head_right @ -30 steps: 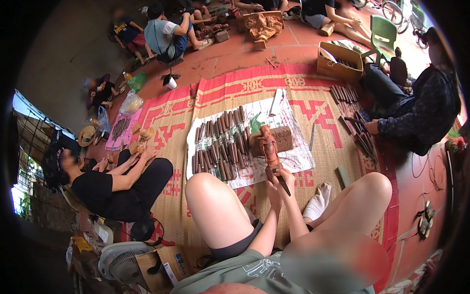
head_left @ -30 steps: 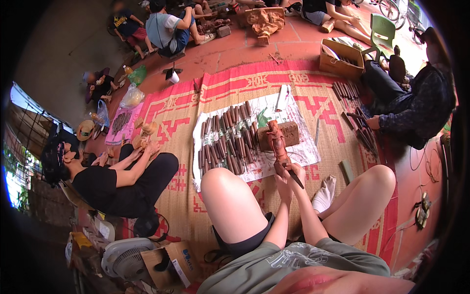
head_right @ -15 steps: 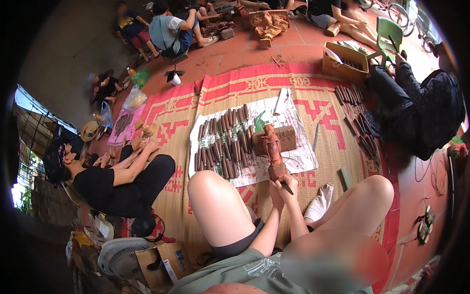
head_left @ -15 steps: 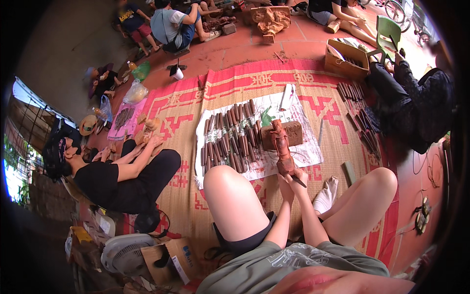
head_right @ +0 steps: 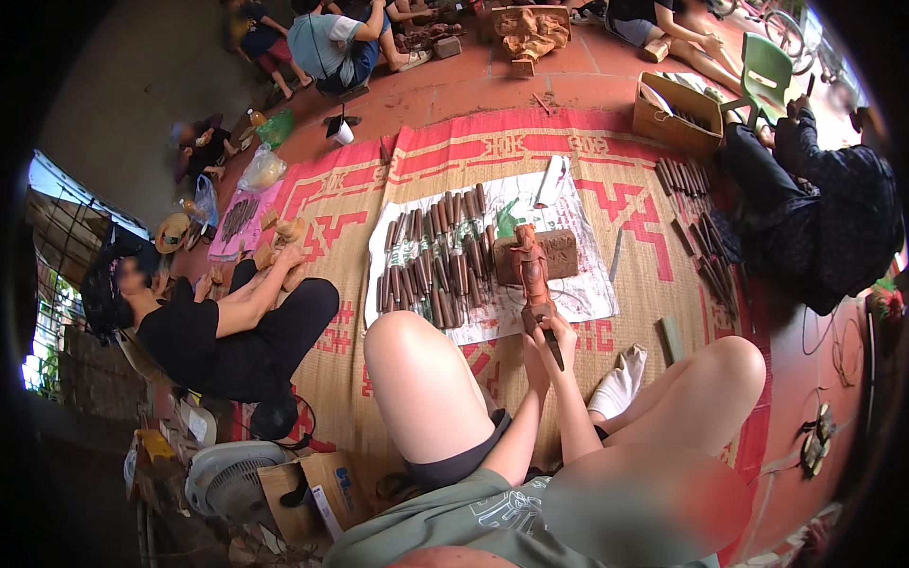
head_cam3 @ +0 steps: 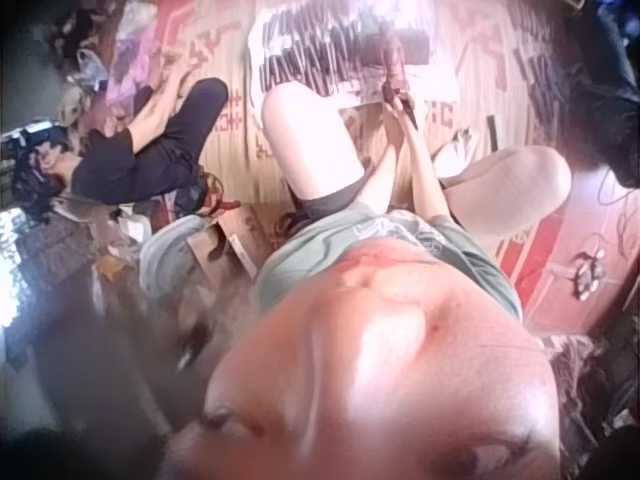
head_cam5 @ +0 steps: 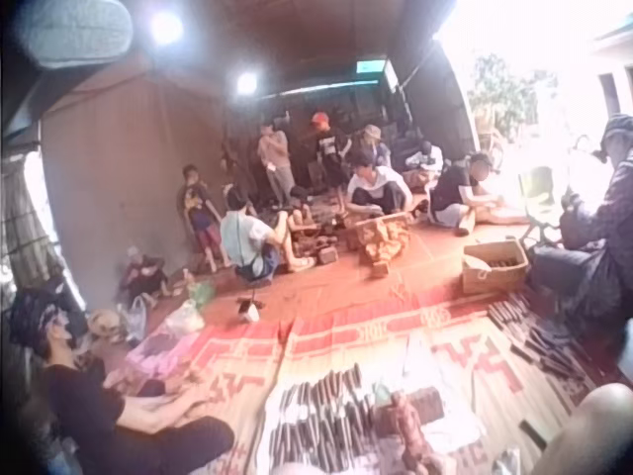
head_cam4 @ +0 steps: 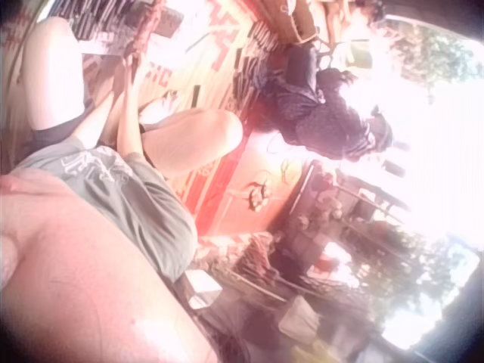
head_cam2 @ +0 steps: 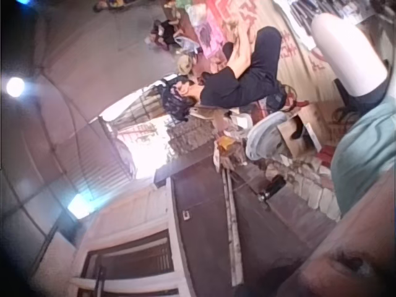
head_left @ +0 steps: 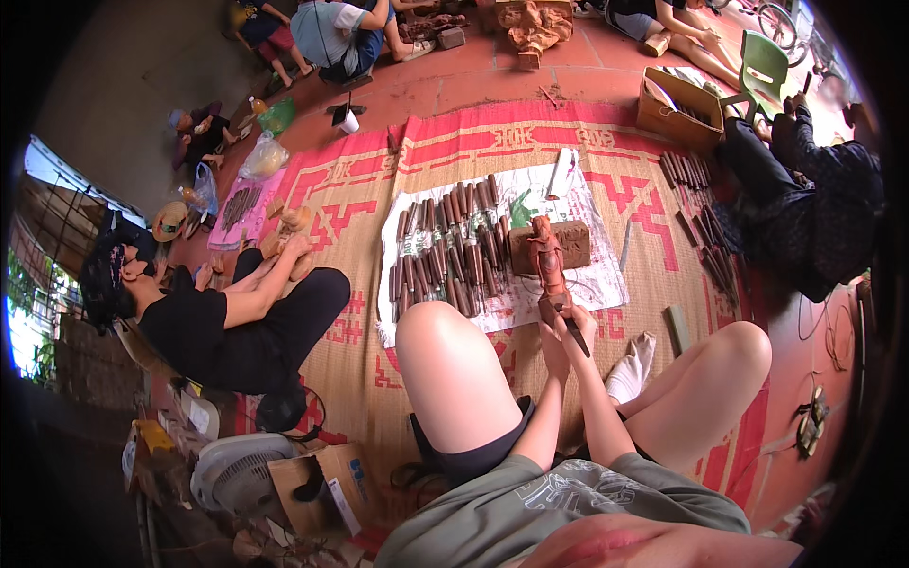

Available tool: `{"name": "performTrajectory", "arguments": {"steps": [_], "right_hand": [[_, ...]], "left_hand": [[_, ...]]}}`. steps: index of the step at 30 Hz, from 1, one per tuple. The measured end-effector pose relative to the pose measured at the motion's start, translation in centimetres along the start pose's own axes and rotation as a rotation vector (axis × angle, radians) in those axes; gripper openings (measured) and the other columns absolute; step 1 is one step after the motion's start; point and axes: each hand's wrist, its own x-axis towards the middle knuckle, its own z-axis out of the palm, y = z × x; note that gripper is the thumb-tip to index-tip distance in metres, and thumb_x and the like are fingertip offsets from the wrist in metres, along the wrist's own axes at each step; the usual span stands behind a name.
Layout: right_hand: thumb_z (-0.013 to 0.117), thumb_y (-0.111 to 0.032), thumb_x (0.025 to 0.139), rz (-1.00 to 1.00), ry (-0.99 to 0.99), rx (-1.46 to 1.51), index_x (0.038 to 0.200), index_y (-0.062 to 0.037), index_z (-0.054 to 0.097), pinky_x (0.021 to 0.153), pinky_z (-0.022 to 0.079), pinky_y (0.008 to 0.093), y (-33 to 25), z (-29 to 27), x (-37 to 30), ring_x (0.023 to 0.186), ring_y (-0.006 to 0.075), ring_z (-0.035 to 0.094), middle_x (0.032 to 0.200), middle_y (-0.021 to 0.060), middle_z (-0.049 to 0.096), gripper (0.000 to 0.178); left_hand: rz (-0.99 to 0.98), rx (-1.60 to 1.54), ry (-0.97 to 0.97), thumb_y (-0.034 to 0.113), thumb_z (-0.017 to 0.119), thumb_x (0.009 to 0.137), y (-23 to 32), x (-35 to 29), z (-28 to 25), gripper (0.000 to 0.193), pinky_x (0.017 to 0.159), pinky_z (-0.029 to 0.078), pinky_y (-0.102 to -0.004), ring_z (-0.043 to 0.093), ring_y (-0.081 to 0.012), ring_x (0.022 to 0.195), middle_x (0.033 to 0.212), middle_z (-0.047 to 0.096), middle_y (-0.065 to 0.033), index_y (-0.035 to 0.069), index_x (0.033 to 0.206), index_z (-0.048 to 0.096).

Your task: The person sits on a mat and carves a small wooden figurine using a chisel. They hold the figurine in their left hand and use the chisel in their right hand to shape the wood, occasionally rotating the object to access different sides.

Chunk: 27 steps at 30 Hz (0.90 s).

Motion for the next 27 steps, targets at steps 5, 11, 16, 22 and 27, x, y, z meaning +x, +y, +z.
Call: {"name": "performTrajectory", "arguments": {"steps": [5,11,16,22,27], "right_hand": [[0.068,-0.006,0.066,0.070,-0.041,-0.081,0.067,0.0024,0.058,0.062,0.050,0.0334,1.8,-0.6,-1.7,0.064,0.0277,0.062,0.069,0.0147,0.061,0.013],[0.067,-0.005,0.066,-0.016,-0.062,0.002,0.067,0.0023,0.058,0.062,0.049,0.0334,0.1,0.4,-0.1,0.065,0.0281,0.062,0.070,0.0153,0.060,0.011],[0.065,-0.004,0.066,0.008,-0.083,-0.104,0.068,0.0022,0.059,0.065,0.049,0.0341,2.1,-1.1,-1.3,0.068,0.0279,0.062,0.070,0.0150,0.059,0.009],[0.065,-0.005,0.066,0.034,-0.035,-0.094,0.068,0.0017,0.059,0.065,0.050,0.0346,1.2,-1.1,-0.4,0.067,0.0287,0.062,0.072,0.0137,0.060,0.010],[0.066,-0.006,0.064,0.035,-0.103,-0.058,0.067,0.0021,0.058,0.062,0.049,0.0351,0.2,-0.6,-1.6,0.064,0.0284,0.060,0.068,0.0138,0.058,0.012]], "left_hand": [[-0.249,-0.522,-0.031,0.029,0.034,0.098,5.2,-0.8,-1.9,0.036,0.077,0.043,-0.0320,0.055,-0.0210,0.089,0.101,0.054,-0.0148,-0.002,0.114,0.042],[-0.064,-0.268,0.069,0.019,0.039,0.095,-1.2,-0.3,0.4,0.031,0.077,0.044,-0.0362,0.058,-0.0280,0.092,0.103,0.055,-0.0176,-0.004,0.116,0.038],[0.312,0.329,0.251,0.017,0.040,0.094,-1.4,-0.3,2.0,0.042,0.075,0.045,-0.0390,0.058,-0.0303,0.093,0.109,0.053,-0.0209,-0.007,0.127,0.031],[-0.001,-0.027,-0.019,0.025,0.041,0.095,-3.8,-0.6,2.2,0.049,0.077,0.045,-0.0364,0.057,-0.0285,0.095,0.109,0.052,-0.0211,-0.007,0.130,0.029],[-0.033,-0.159,0.037,0.029,0.041,0.095,-6.0,0.3,0.8,0.050,0.080,0.043,-0.0351,0.056,-0.0273,0.098,0.111,0.051,-0.0216,-0.007,0.128,0.031]]}}
